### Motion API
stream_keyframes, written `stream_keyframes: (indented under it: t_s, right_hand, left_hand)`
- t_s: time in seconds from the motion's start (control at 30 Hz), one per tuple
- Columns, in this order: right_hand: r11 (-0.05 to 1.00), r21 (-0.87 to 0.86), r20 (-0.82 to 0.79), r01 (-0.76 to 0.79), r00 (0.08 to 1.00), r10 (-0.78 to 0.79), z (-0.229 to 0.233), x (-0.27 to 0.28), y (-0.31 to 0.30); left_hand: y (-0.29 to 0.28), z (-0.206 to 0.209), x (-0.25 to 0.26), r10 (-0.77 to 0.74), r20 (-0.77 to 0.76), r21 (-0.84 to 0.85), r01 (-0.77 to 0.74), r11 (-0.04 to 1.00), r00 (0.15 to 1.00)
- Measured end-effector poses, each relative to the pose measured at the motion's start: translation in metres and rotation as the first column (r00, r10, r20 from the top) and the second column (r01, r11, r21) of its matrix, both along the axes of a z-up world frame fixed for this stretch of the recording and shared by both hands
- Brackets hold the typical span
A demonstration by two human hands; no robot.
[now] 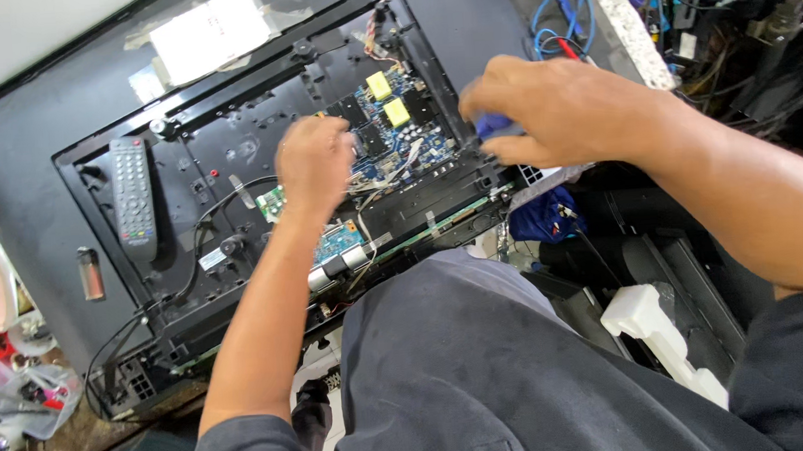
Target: The person unscrews and removes a circuit board from the back of a television, cleans the board with a brush, and then places it back into the television.
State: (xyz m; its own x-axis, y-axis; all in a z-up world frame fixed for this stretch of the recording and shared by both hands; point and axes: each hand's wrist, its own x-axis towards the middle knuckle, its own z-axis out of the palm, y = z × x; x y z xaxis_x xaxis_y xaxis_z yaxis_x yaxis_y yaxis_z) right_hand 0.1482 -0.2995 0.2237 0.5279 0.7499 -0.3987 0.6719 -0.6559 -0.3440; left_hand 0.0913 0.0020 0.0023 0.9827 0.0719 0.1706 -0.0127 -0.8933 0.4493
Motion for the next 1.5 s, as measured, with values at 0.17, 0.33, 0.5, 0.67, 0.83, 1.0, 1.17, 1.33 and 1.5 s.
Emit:
stream_keyframes:
  t_s: [0.17, 0.33, 0.5, 0.67, 0.83, 1.0, 1.17, 1.33, 1.5]
  right_hand:
    - [0.972, -0.206, 0.316, 0.111, 0.948, -0.041, -0.015, 0.005, 0.007]
    - [0.952, 0.205, -0.027, -0.225, 0.972, 0.235, -0.009, 0.011, 0.002]
    - [0.998, -0.05, 0.442, 0.027, 0.897, -0.002, -0.013, -0.001, 0.003]
    - [0.883, 0.285, 0.142, -0.373, 0.928, 0.346, -0.012, 0.014, -0.012]
    - [0.999, 0.009, 0.139, -0.048, 0.989, 0.046, 0.004, 0.002, 0.001]
    - [0.951, 0.108, 0.181, -0.291, 0.946, 0.269, 0.002, 0.009, -0.007]
    - [0.996, -0.019, 0.461, -0.091, 0.883, 0.09, -0.018, 0.005, -0.009]
    - [0.984, -0.035, 0.377, -0.177, 0.909, 0.177, -0.013, 0.007, -0.011]
    - [0.982, -0.164, 0.386, -0.094, 0.91, 0.152, -0.029, 0.005, -0.018]
  left_hand:
    - [-0.099, 0.037, 0.003, -0.476, -0.13, -0.439, 0.38, 0.814, 0.869]
    - [-0.126, 0.016, 0.011, -0.565, -0.044, -0.484, 0.478, 0.733, 0.824]
    - [-0.138, -0.012, 0.015, -0.469, 0.217, -0.367, 0.517, 0.773, 0.856]
    - [-0.137, 0.039, 0.003, -0.487, 0.008, -0.537, 0.414, 0.735, 0.874]
    - [-0.143, -0.006, 0.011, -0.391, 0.356, -0.345, 0.508, 0.789, 0.849]
    - [-0.141, 0.01, 0.004, -0.489, 0.151, -0.421, 0.503, 0.754, 0.859]
    - [-0.148, -0.02, 0.012, -0.323, 0.407, -0.144, 0.409, 0.901, 0.854]
    - [-0.145, 0.008, 0.006, -0.445, 0.192, -0.333, 0.485, 0.809, 0.875]
    - [-0.145, -0.015, 0.008, -0.383, 0.211, -0.221, 0.426, 0.877, 0.899]
